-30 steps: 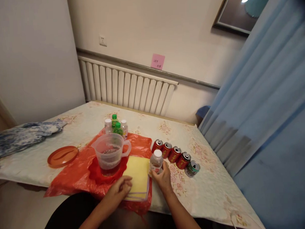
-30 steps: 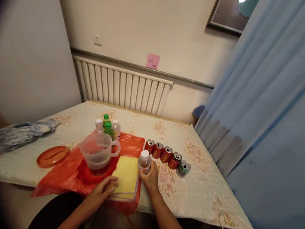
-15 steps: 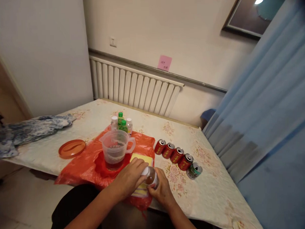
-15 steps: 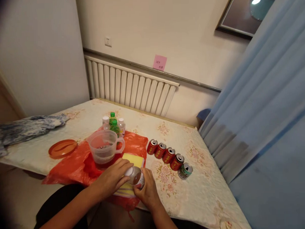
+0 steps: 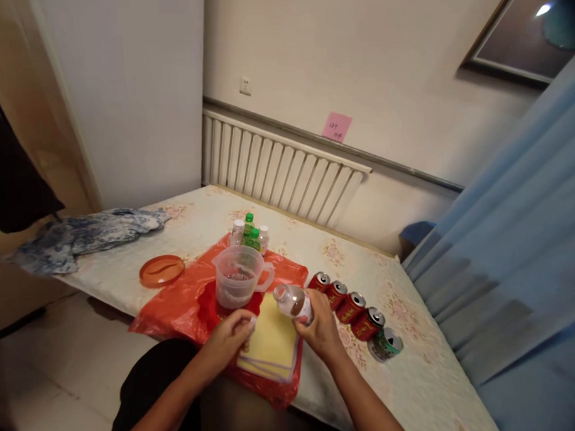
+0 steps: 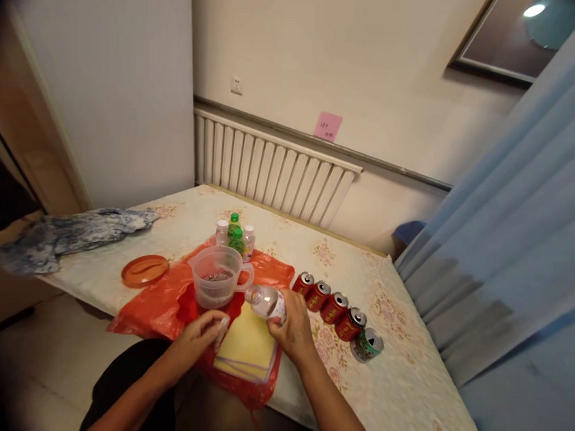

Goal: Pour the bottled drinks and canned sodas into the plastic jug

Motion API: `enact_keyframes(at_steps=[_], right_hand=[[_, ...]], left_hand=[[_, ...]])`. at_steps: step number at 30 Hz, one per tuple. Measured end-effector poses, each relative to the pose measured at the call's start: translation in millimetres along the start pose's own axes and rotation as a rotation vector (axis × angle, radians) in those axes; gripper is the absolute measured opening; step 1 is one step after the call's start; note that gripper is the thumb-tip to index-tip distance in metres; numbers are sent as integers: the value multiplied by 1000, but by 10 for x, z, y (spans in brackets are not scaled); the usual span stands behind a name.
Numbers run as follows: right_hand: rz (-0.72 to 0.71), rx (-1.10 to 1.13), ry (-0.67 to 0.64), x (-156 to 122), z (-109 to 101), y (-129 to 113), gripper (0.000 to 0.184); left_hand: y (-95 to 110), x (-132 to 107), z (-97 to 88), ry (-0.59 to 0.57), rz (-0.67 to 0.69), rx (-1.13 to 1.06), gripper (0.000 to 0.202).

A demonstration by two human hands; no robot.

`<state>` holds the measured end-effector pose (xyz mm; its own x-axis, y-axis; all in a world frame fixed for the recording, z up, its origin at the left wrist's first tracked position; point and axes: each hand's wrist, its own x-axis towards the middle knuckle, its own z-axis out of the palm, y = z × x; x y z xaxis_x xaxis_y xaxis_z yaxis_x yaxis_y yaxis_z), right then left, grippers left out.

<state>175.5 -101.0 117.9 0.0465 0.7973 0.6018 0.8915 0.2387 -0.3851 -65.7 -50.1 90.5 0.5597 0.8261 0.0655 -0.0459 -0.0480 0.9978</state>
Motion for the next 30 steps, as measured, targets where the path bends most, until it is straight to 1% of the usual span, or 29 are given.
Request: enact_keyframes(at_steps=[3, 4, 6, 8, 12, 17, 23, 27, 30], right_hand=[[-68, -91, -15, 366, -79, 27, 58], [-90, -125, -26, 482, -90, 40, 59], [-140, -192, -42, 697, -98, 58, 62], [-193, -254, -50, 884, -95, 54, 62], [-305, -359, -103, 1171, -90, -21, 60], [-382, -495, -156, 1398, -74, -112, 54], [-487, -597, -186, 1560, -64, -184, 37], [-553, -644, -185, 1638, -72, -246, 36], [-601, -666, -176, 1696, -75, -291, 35]], left_hand=[[-454, -124, -248, -103, -231, -310, 37], [-588, -175, -324, -115, -281, -402, 36], [-796, -271, -446, -101, -351, -550, 33], [-915, -338, -520, -56, -376, -633, 30], [-966, -353, -540, -43, -369, -690, 27], [-971, -312, -508, -32, -361, -688, 28], [-1055, -325, -527, -36, -357, -717, 28], [-1110, -321, -534, -28, -357, -721, 27], [-1116, -319, -531, -30, -352, -724, 26]])
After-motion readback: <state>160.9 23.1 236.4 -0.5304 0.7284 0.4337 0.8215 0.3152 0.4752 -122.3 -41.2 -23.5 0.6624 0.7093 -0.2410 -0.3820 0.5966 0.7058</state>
